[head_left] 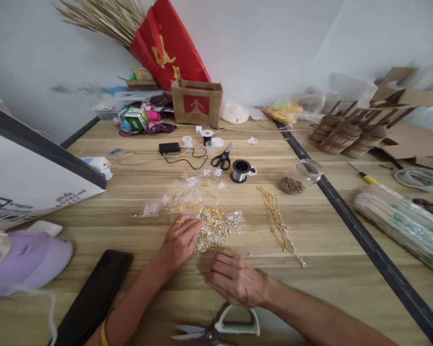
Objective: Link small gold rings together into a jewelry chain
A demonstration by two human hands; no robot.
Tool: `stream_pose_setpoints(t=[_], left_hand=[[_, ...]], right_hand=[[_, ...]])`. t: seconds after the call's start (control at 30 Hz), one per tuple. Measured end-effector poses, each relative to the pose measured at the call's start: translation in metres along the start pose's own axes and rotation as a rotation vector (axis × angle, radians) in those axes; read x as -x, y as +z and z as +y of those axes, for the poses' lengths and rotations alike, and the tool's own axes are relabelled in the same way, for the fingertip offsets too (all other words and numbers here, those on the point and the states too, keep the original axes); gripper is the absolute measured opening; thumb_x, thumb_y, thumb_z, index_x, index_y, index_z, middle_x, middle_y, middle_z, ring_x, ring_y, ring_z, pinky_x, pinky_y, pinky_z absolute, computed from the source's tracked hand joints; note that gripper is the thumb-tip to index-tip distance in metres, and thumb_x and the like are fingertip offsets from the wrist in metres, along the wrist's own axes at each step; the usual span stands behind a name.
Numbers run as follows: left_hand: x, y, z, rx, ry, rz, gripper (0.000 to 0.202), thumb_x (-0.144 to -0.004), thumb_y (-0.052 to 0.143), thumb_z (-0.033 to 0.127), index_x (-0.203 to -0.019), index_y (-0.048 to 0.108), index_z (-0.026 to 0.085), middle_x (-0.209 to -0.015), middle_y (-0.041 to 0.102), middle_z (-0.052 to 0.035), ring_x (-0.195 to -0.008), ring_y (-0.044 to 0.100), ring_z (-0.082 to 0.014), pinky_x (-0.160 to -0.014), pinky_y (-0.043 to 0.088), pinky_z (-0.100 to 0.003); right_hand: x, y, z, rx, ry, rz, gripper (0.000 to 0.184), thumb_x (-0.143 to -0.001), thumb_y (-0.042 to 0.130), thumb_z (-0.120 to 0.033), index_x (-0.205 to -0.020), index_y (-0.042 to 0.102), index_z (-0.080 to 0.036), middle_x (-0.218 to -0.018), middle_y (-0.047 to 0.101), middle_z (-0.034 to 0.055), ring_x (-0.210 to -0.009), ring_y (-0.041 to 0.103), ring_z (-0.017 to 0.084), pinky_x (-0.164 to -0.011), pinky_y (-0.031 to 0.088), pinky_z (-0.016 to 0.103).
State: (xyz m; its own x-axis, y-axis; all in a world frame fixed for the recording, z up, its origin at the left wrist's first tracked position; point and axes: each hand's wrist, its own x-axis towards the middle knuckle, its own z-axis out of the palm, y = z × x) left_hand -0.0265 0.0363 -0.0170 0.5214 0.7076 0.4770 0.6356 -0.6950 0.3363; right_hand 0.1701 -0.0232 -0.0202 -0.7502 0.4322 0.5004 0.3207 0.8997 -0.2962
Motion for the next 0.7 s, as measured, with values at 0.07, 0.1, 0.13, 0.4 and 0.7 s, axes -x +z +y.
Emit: stream_pose_setpoints(t=[0.07, 0.1, 0.13, 0.4, 0.7], left_hand=[[-0.003, -0.002, 0.001, 0.03, -0.045, 0.071, 0.024, -0.085, 0.049, 0.007, -0.103, 0.063, 0.017, -0.093, 0.068, -0.0066, -0.09, 0.059, -0.0183, -0.081, 0.05, -0.033], [-0.005, -0.004, 0.002, 0.043, -0.072, 0.103, 0.022, -0.085, 0.05, 0.008, -0.1, 0.063, 0.017, -0.09, 0.067, -0.0064, -0.087, 0.06, -0.0173, -0.08, 0.051, -0.031], [-0.007, -0.006, 0.003, 0.058, -0.099, 0.127, 0.02, -0.084, 0.051, 0.008, -0.097, 0.064, 0.017, -0.088, 0.067, -0.006, -0.084, 0.061, -0.0165, -0.078, 0.051, -0.03], [-0.035, -0.013, 0.003, 0.195, -0.217, 0.112, 0.013, -0.079, 0.055, 0.008, -0.081, 0.064, 0.017, -0.078, 0.065, -0.0023, -0.07, 0.062, -0.0129, -0.068, 0.052, -0.025], [-0.097, 0.015, -0.048, -0.21, -0.262, -0.022, 0.03, -0.077, 0.05, 0.005, -0.1, 0.066, 0.016, -0.108, 0.065, -0.0087, -0.101, 0.056, -0.0229, -0.095, 0.042, -0.04]], right_hand=[[-0.001, -0.001, 0.0, 0.001, -0.002, 0.01, 0.013, -0.089, 0.047, -0.013, -0.085, 0.059, -0.013, -0.071, 0.059, 0.0031, -0.07, 0.05, 0.015, -0.071, 0.043, 0.031], [-0.001, -0.001, -0.001, 0.002, -0.003, 0.014, 0.013, -0.089, 0.047, -0.013, -0.085, 0.06, -0.013, -0.071, 0.059, 0.0031, -0.07, 0.05, 0.015, -0.07, 0.043, 0.031], [-0.001, -0.001, -0.001, 0.002, -0.003, 0.017, 0.013, -0.089, 0.048, -0.013, -0.085, 0.06, -0.013, -0.071, 0.06, 0.0031, -0.07, 0.05, 0.015, -0.07, 0.043, 0.031], [0.002, 0.002, -0.001, 0.022, -0.009, 0.003, 0.01, -0.088, 0.05, -0.012, -0.087, 0.059, -0.013, -0.075, 0.061, 0.0038, -0.075, 0.051, 0.016, -0.075, 0.043, 0.032], [0.003, 0.003, -0.003, 0.076, -0.013, 0.001, 0.005, -0.09, 0.051, -0.016, -0.086, 0.055, -0.016, -0.071, 0.06, 0.0015, -0.071, 0.052, 0.014, -0.073, 0.043, 0.03]])
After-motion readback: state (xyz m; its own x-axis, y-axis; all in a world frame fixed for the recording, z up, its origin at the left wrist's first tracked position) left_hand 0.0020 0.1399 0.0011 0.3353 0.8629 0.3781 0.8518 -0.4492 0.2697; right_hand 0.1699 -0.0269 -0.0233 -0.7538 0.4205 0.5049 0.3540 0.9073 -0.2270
